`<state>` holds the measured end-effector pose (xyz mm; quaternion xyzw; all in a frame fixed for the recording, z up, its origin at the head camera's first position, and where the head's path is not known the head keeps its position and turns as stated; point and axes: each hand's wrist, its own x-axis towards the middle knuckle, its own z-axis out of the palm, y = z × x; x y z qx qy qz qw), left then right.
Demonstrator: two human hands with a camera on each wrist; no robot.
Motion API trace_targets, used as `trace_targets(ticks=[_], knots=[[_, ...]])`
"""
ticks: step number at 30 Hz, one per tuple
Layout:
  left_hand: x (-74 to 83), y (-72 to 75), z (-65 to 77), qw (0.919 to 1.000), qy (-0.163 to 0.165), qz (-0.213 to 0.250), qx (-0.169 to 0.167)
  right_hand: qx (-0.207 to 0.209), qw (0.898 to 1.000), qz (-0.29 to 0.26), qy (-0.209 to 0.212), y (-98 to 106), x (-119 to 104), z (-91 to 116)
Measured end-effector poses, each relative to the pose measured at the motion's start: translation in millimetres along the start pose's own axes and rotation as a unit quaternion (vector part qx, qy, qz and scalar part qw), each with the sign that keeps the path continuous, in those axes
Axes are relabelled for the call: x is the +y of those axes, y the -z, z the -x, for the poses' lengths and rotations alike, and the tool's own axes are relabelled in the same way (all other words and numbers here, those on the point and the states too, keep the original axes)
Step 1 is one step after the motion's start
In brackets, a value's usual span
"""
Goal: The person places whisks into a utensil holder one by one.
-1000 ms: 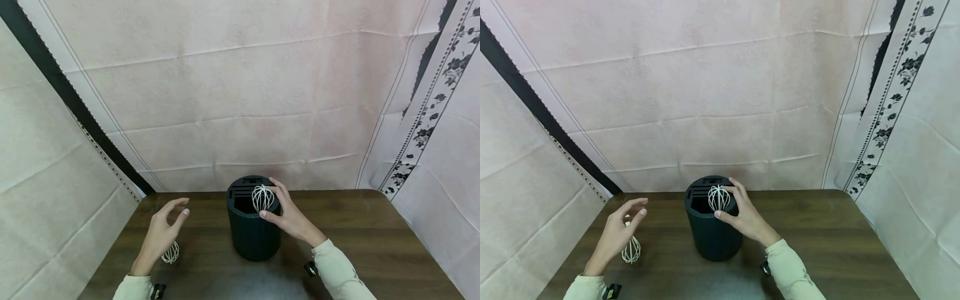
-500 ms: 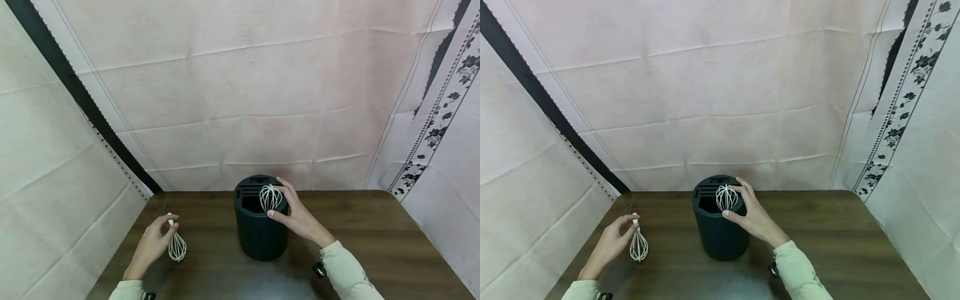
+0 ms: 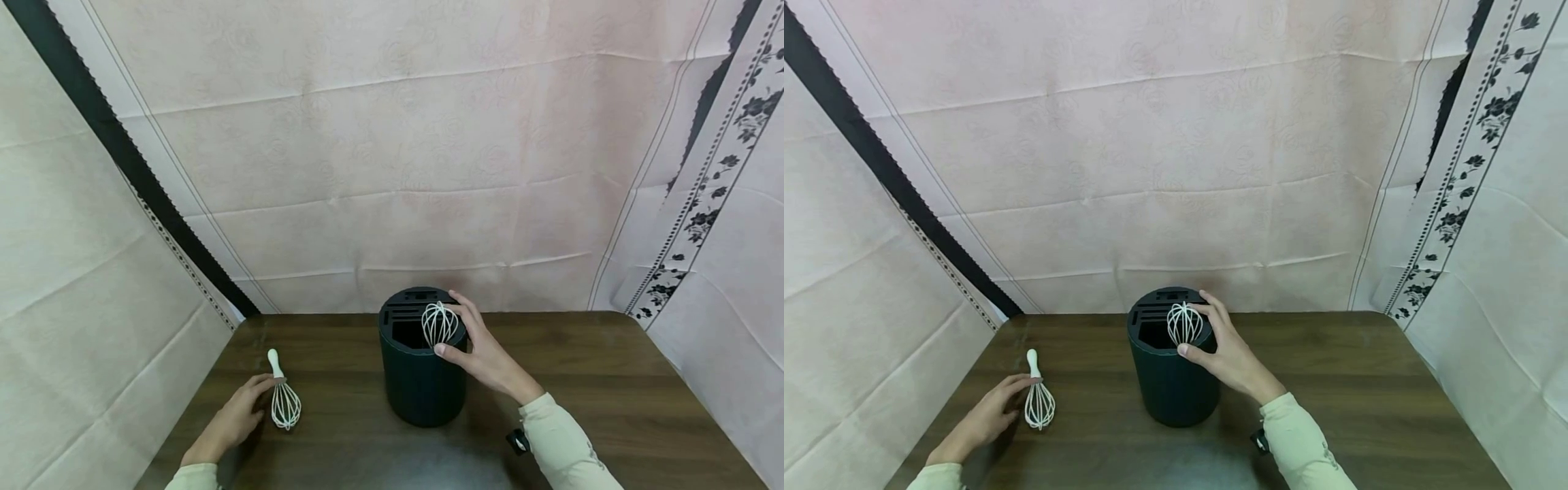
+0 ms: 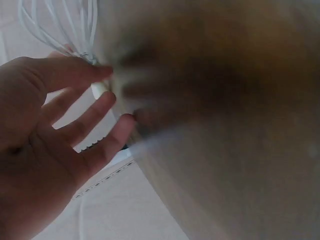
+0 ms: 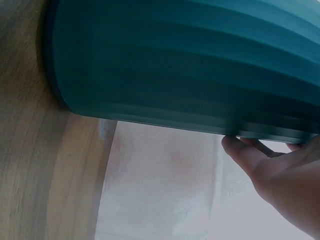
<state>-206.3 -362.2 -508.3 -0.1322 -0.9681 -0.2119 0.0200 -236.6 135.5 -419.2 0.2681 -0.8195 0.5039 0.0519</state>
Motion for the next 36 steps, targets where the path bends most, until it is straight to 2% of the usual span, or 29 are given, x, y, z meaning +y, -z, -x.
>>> trace_targets(ticks=[5, 13, 18, 26, 31, 36], knots=[[0.7, -4.4, -2.7, 0.9994, 0.021, -0.029, 0.003, -0.001, 1.000, -0.001, -0.006, 0, 0, -1], [10.0, -5.4, -10.1, 0.9950, 0.013, -0.091, 0.041, -0.005, 1.000, 0.001, -0.002, 1, -1, -1], [19.7, -4.4, -18.8, 0.9929, 0.026, -0.104, 0.052, -0.005, 1.000, 0.002, -0.001, 1, -1, -3], [30.3, -0.3, -32.7, 0.9958, 0.084, -0.038, 0.000, -0.010, 1.000, 0.006, -0.007, 1, -2, -3], [36.1, 1.8, -39.6, 0.9952, 0.093, 0.030, -0.014, -0.008, 1.000, -0.001, -0.014, 2, -3, -1], [39.2, -5.5, -41.7, 0.9853, 0.127, 0.111, -0.023, -0.008, 1.000, 0.001, -0.010, 1, -2, -1]])
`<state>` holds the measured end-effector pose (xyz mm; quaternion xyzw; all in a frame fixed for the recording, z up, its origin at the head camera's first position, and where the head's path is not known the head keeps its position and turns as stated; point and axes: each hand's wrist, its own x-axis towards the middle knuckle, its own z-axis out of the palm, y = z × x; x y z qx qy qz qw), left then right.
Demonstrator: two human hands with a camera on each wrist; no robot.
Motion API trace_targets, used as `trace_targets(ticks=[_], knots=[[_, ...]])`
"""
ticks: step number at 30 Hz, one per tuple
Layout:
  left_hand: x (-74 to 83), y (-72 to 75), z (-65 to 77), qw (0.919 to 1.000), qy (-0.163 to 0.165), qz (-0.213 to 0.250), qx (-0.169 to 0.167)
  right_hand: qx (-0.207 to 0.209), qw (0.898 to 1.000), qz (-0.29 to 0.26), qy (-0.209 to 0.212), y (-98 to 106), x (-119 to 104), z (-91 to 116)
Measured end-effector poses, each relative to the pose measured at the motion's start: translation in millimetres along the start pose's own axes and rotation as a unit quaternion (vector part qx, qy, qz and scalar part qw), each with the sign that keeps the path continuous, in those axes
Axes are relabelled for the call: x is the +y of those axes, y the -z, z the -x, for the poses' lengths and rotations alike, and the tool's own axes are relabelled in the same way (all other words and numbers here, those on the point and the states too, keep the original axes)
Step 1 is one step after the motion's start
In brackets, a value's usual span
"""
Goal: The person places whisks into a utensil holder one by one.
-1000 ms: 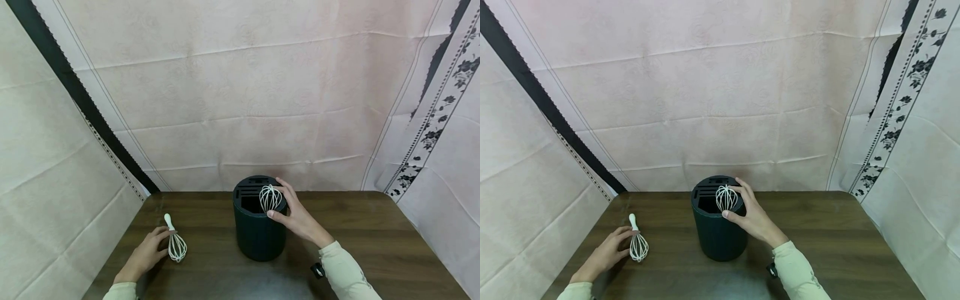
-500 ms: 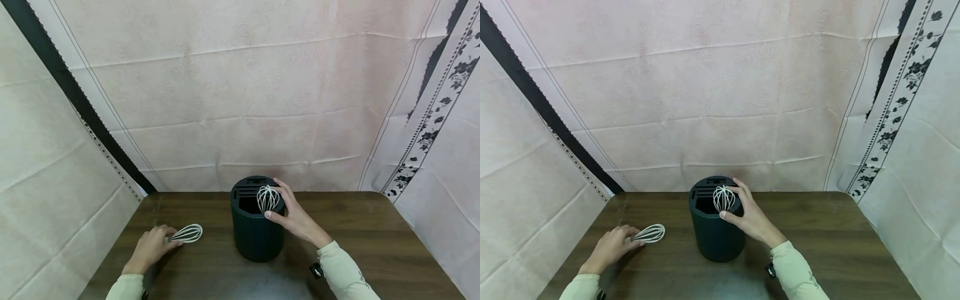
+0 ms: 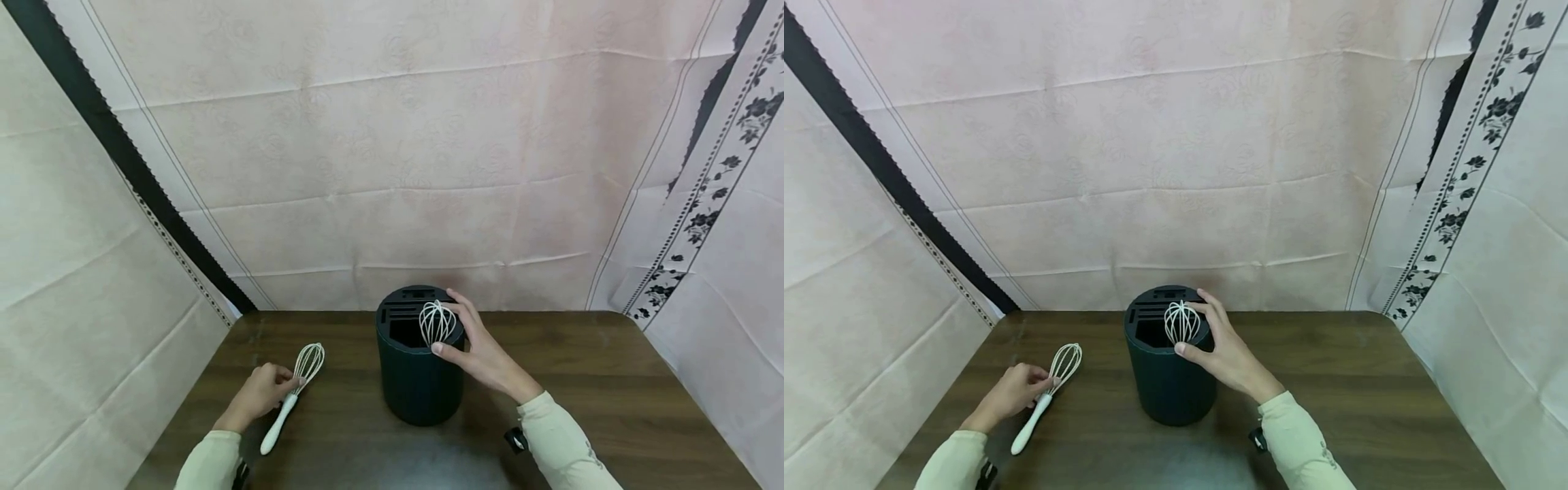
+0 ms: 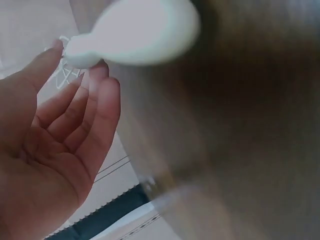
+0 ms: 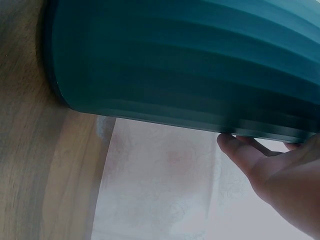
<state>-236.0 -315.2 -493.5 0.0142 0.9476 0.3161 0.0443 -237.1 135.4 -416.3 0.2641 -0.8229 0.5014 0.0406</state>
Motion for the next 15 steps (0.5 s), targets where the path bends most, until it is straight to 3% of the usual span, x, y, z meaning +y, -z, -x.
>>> trace_targets(ticks=[5, 9, 15], knots=[[-6.0, -1.9, 0.5, 0.9974, 0.046, 0.052, -0.019, 0.000, 1.000, 0.004, 0.008, -1, 1, -2], [-15.8, 3.7, 4.2, 0.9933, 0.051, 0.094, -0.044, 0.000, 1.000, 0.001, 0.006, -2, 1, -2], [-26.8, 10.4, 15.9, 0.9747, 0.047, 0.189, -0.110, 0.001, 1.000, -0.005, -0.001, 0, 2, 0]])
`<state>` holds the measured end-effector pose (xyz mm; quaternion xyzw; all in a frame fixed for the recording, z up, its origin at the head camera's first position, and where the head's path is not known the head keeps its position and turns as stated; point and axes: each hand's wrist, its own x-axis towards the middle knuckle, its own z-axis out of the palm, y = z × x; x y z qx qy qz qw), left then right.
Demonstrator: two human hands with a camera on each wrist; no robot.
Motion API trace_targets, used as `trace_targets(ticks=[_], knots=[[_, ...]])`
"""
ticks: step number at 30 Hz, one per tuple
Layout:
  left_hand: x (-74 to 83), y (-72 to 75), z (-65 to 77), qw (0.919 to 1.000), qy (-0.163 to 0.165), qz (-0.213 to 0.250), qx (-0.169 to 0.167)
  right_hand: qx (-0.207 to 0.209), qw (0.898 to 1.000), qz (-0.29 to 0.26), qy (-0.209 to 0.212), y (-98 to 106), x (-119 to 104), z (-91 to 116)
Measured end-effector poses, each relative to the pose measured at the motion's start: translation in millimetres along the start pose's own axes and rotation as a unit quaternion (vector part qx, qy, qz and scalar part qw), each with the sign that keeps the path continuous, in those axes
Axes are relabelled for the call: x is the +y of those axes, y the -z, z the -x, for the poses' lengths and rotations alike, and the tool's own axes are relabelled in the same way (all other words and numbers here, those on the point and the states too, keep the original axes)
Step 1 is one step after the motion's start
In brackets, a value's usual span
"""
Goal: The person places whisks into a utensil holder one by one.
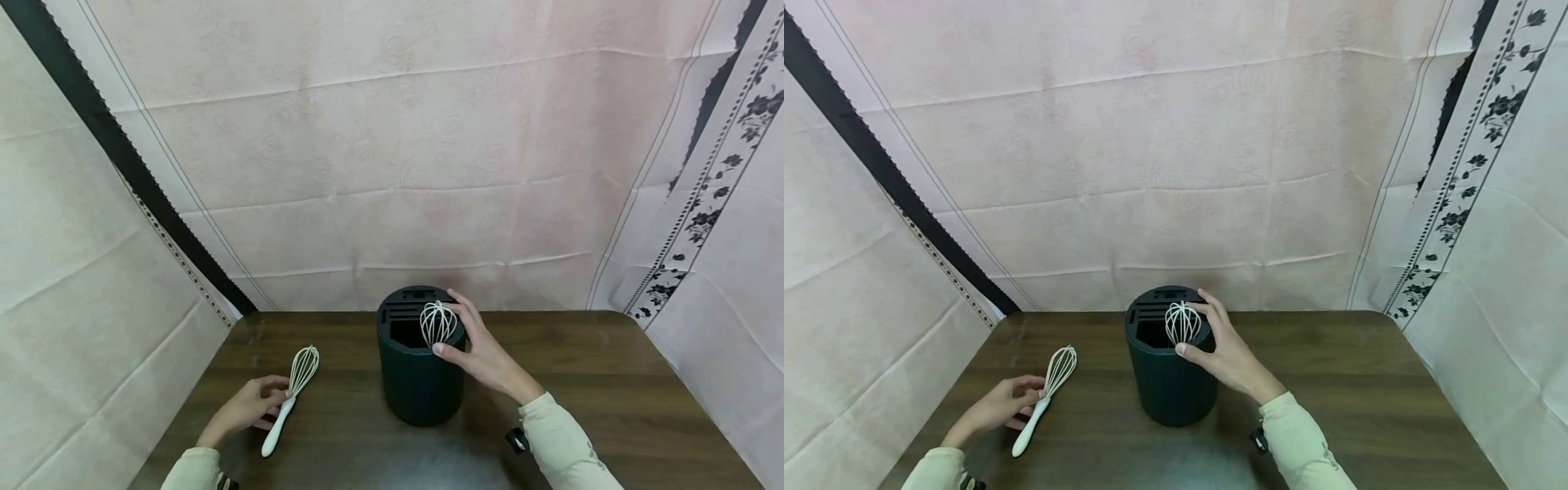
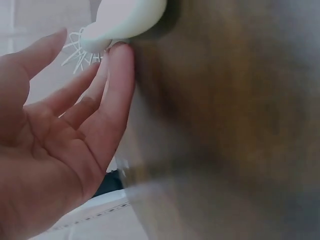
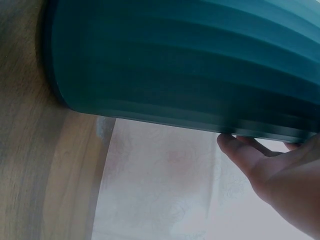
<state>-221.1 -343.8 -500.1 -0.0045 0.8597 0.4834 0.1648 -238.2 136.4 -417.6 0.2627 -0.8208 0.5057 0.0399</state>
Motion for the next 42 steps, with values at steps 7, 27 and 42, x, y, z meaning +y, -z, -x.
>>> trace_targets(ticks=[7, 27, 42], knots=[[-0.1, -11.4, 4.7, 0.9995, -0.003, 0.009, 0.030, 0.000, 1.000, 0.008, -0.002, 1, -1, 0], [20.1, -43.5, 3.1, 0.9931, -0.021, 0.077, 0.086, 0.004, 1.000, 0.008, -0.006, 0, 0, 1], [56.0, -51.9, 9.7, 0.9802, -0.036, 0.151, 0.123, 0.004, 1.000, 0.003, -0.006, -1, -1, 0]])
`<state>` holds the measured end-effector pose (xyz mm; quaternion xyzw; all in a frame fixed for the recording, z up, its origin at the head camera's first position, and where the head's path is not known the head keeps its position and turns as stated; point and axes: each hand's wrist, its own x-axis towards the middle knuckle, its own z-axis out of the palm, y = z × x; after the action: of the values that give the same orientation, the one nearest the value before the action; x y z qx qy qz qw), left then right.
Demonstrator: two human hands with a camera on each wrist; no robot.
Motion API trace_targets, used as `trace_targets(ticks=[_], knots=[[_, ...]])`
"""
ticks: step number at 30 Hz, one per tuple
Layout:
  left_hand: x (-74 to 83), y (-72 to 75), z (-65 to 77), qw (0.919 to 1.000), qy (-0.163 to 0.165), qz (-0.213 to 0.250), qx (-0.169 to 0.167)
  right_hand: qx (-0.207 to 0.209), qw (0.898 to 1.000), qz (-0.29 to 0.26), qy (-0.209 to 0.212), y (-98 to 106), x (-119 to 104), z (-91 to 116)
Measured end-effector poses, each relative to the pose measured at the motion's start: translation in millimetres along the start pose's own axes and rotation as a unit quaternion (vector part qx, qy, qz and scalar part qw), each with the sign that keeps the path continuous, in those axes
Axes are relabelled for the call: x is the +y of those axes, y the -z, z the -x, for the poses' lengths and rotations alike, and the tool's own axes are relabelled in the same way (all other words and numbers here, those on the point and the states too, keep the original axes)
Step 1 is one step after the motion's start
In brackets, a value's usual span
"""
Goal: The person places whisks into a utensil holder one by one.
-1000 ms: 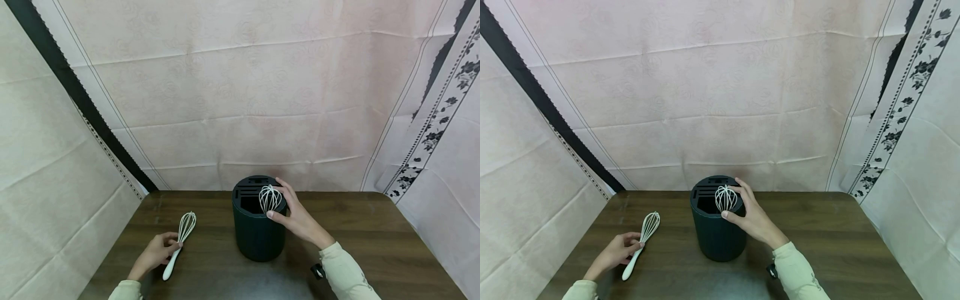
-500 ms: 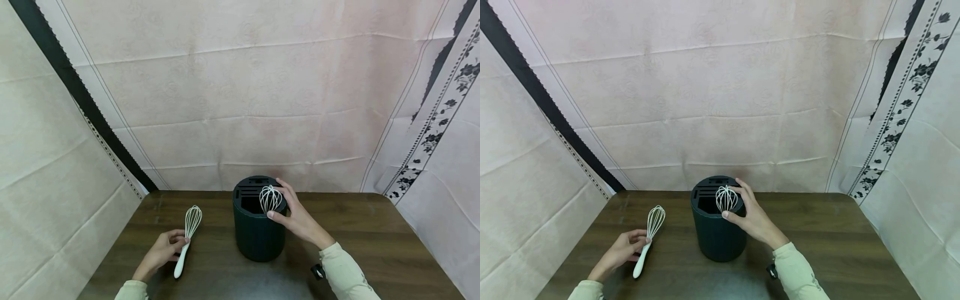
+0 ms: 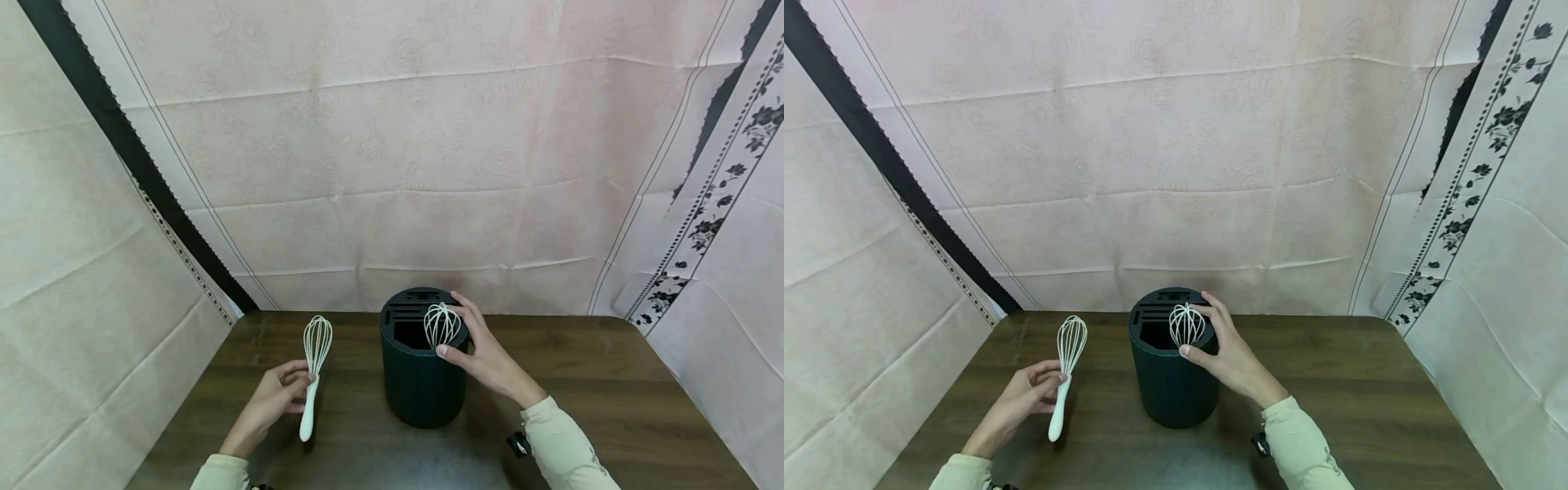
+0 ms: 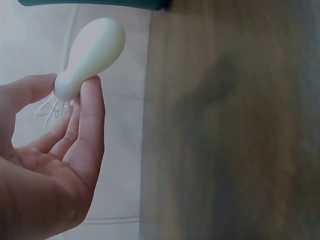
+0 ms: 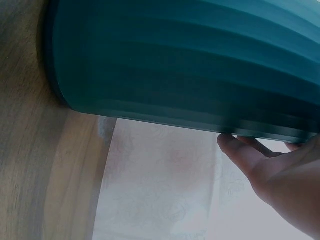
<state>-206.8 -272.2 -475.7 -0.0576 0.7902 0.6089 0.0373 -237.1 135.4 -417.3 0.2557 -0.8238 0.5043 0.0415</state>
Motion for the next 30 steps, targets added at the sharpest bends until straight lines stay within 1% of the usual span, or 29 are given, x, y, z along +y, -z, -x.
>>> trace_targets(ticks=[5, 14, 16, 23, 25, 28, 30], knots=[[11.4, -4.5, 2.3, 0.9998, -0.020, 0.006, -0.007, 0.003, 1.000, 0.007, -0.004, 0, 0, 1], [32.4, -14.2, 6.7, 0.9989, -0.038, 0.024, -0.013, 0.005, 1.000, 0.014, -0.004, 0, -1, 2], [37.5, -16.2, 6.8, 0.9982, -0.048, 0.031, -0.018, 0.006, 1.000, 0.015, -0.004, 1, -1, 2], [53.2, -21.9, 7.3, 0.9926, -0.096, 0.044, -0.061, 0.006, 1.000, 0.015, -0.004, 1, 0, 1], [57.2, -23.7, 7.6, 0.9923, -0.101, 0.040, -0.059, 0.004, 1.000, 0.015, -0.003, 0, 0, 0], [63.4, -27.9, 8.1, 0.9926, -0.109, 0.037, -0.039, 0.002, 1.000, 0.015, -0.003, 0, 0, 0], [68.1, -30.6, 8.2, 0.9918, -0.120, 0.037, -0.025, 0.002, 1.000, 0.014, -0.003, 0, 0, 0]])
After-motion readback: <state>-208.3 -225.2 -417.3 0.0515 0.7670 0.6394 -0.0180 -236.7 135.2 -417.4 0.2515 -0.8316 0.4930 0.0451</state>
